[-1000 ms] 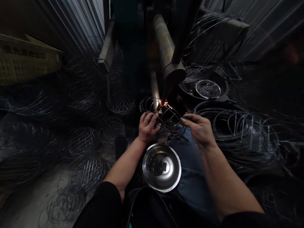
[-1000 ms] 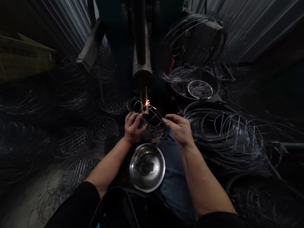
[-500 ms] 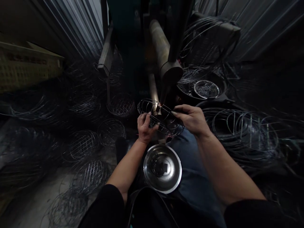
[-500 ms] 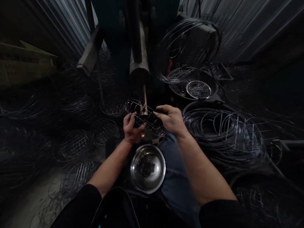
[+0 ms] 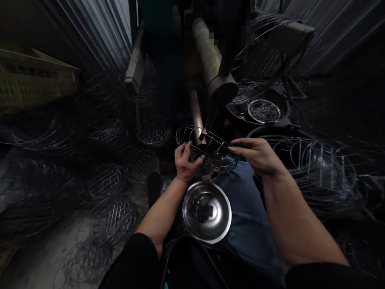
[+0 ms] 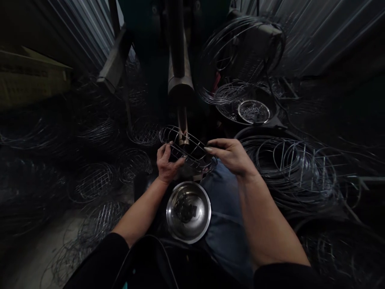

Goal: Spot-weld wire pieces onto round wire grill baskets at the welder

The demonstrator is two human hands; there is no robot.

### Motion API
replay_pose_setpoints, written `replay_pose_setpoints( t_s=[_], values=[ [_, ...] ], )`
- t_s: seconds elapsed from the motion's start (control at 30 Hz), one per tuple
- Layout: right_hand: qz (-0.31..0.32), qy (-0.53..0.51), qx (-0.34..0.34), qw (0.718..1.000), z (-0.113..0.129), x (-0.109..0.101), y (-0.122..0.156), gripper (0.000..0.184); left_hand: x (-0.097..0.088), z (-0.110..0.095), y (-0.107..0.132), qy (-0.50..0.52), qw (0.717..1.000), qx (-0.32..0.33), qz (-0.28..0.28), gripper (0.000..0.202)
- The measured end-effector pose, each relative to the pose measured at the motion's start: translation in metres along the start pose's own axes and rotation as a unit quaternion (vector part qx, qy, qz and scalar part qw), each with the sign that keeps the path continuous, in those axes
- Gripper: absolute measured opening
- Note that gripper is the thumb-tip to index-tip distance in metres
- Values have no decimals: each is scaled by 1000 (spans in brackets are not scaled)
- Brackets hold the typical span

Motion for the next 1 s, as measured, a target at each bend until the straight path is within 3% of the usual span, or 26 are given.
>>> replay_pose_setpoints(
  t_s=[0.33,0.47,0.63,0.87,1.0],
  values=[
    [-18,6,3,1000,11,15,-14,34,3,2,-1,16,998,-60,11,70],
    [-4,-11,8,1000,6,4,-9,37,4,0,1,25,995,-94,23,71],
    [41,-27,65,997,2,-11,1,40,1,1,3,81,984,-154,23,71],
    [18,-25,21,999,17,14,-16,39,6,7,2,155,949,-274,15,75],
    [5,-8,4,1000,21,23,-24,35,10,9,0,167,938,-303,15,76]
  ],
)
Point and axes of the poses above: each hand's wrist, its own y-axis away from the middle knuckle, its own x-axis out of the palm, z = x × y, the point moved 2 cm from there along -y, towards the middle knuckle, and after that the axes turned 4 degrees about -y, right-handed, at the moved point
